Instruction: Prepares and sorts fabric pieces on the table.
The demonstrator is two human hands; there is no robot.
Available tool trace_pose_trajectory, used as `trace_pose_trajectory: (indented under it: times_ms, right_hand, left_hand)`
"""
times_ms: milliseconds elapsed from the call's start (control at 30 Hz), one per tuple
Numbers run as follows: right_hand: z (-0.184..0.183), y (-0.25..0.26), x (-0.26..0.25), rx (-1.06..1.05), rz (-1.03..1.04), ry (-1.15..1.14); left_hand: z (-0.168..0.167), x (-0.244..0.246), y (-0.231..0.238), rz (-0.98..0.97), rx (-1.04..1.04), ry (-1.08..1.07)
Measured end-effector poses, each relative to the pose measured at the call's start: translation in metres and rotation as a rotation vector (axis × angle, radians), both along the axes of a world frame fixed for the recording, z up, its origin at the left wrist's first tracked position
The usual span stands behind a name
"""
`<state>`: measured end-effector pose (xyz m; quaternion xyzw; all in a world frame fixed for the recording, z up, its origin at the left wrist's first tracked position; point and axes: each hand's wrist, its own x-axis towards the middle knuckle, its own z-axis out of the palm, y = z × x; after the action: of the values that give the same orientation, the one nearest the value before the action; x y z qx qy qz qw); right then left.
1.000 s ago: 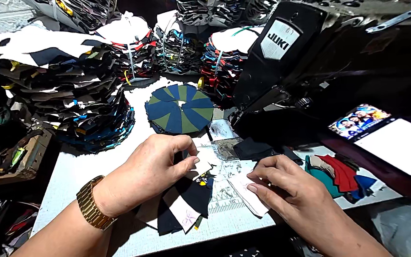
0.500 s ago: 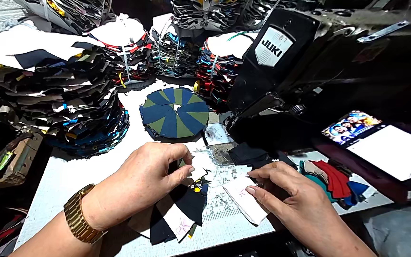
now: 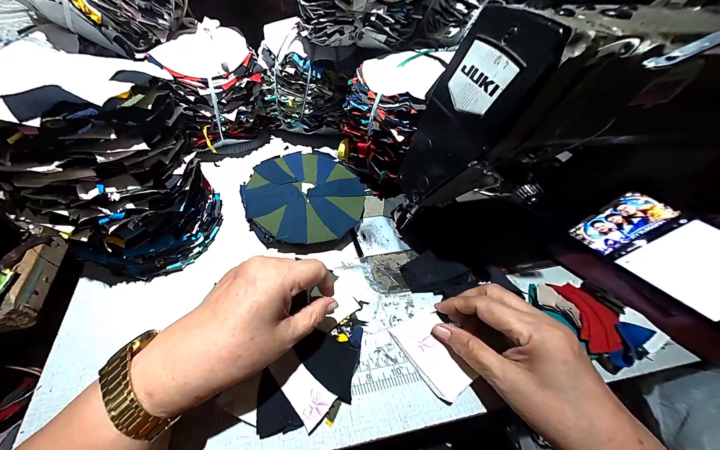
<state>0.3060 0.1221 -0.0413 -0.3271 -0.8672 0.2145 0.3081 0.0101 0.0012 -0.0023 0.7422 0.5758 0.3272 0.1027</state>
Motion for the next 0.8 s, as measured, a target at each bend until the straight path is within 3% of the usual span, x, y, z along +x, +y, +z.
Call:
trace_pose_trajectory:
  times_ms: [200,400,800]
  right_hand:
    - [-0.0021,-0.0020,-0.0074,0.090,-0.045,0.034]
    - [-0.0059,-0.0031,-0.0070,0.209,0.060,0.082]
    - [-0.0002,-0.0041,-0.0011,0.095,0.154,0.166]
  left_hand:
    - [-0.0006,-0.0006,0.0004,0.001,0.002,0.003]
    - [-0.0006,-0.0010,0.0004,-0.006,-0.003,0.015]
    - [0.0023,-0.0022,-0.0001,0.011,0.007,0.028]
